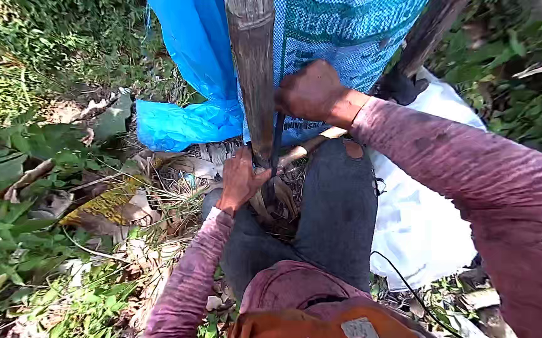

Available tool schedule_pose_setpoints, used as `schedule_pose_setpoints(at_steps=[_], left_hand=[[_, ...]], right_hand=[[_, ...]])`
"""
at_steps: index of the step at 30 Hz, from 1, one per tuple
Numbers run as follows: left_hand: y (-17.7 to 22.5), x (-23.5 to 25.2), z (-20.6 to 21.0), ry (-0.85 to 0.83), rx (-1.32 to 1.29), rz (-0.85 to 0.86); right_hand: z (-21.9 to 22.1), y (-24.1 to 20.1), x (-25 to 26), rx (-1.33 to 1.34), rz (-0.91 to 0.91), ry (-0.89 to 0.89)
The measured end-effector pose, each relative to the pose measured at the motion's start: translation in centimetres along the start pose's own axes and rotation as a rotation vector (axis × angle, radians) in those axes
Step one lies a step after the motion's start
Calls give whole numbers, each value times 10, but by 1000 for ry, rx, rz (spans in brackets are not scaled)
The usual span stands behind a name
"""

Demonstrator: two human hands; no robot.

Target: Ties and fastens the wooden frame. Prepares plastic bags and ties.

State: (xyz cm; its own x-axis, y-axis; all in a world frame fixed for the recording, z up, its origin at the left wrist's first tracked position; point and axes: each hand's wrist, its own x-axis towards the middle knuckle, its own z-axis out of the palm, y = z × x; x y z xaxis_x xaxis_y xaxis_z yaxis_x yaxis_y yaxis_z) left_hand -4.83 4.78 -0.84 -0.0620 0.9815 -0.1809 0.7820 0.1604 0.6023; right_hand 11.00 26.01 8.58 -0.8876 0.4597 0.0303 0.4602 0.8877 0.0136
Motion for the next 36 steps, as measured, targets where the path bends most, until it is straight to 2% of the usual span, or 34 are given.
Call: schedule_pose_setpoints(at_steps=[3,6,8,9,11,15,17,19,22,25,27,29,30,32,34,36], left_hand=[[-7,20,1,37,-16,59],[-22,39,5,78,-147,164],[-29,43,10,43,-258,189],[-31,46,10,32,-283,202],[-32,52,6,15,-248,253],[-33,46,-13,99,-8,447],[-33,28,-21,93,38,447],[-23,18,-30,72,79,429],[-15,40,-24,110,123,386],[-17,52,-17,58,127,292],[-14,52,-18,49,139,283],[-11,50,-19,13,177,229],[-8,49,-21,-17,210,187],[-1,49,-27,-80,265,99],[7,50,-31,-155,285,14],[12,51,-34,-180,271,-16]], right_hand=[[38,-23,38,184,82,-243],[79,-22,53,250,-35,-260],[46,-26,52,244,-78,-470],[33,-26,51,219,-130,-469],[33,-24,46,192,-242,-305],[69,-22,50,154,-290,-107],[90,-27,54,170,-221,-70],[87,-35,48,183,-131,-75],[79,-41,37,256,20,-67],[65,-50,11,385,198,125],[47,-60,-29,496,372,323],[42,-95,-83,770,539,520],[48,-122,-110,946,597,494],[83,-170,-139,1284,724,246],[116,-203,-137,1558,824,-15],[129,-217,-116,1685,850,-93]])
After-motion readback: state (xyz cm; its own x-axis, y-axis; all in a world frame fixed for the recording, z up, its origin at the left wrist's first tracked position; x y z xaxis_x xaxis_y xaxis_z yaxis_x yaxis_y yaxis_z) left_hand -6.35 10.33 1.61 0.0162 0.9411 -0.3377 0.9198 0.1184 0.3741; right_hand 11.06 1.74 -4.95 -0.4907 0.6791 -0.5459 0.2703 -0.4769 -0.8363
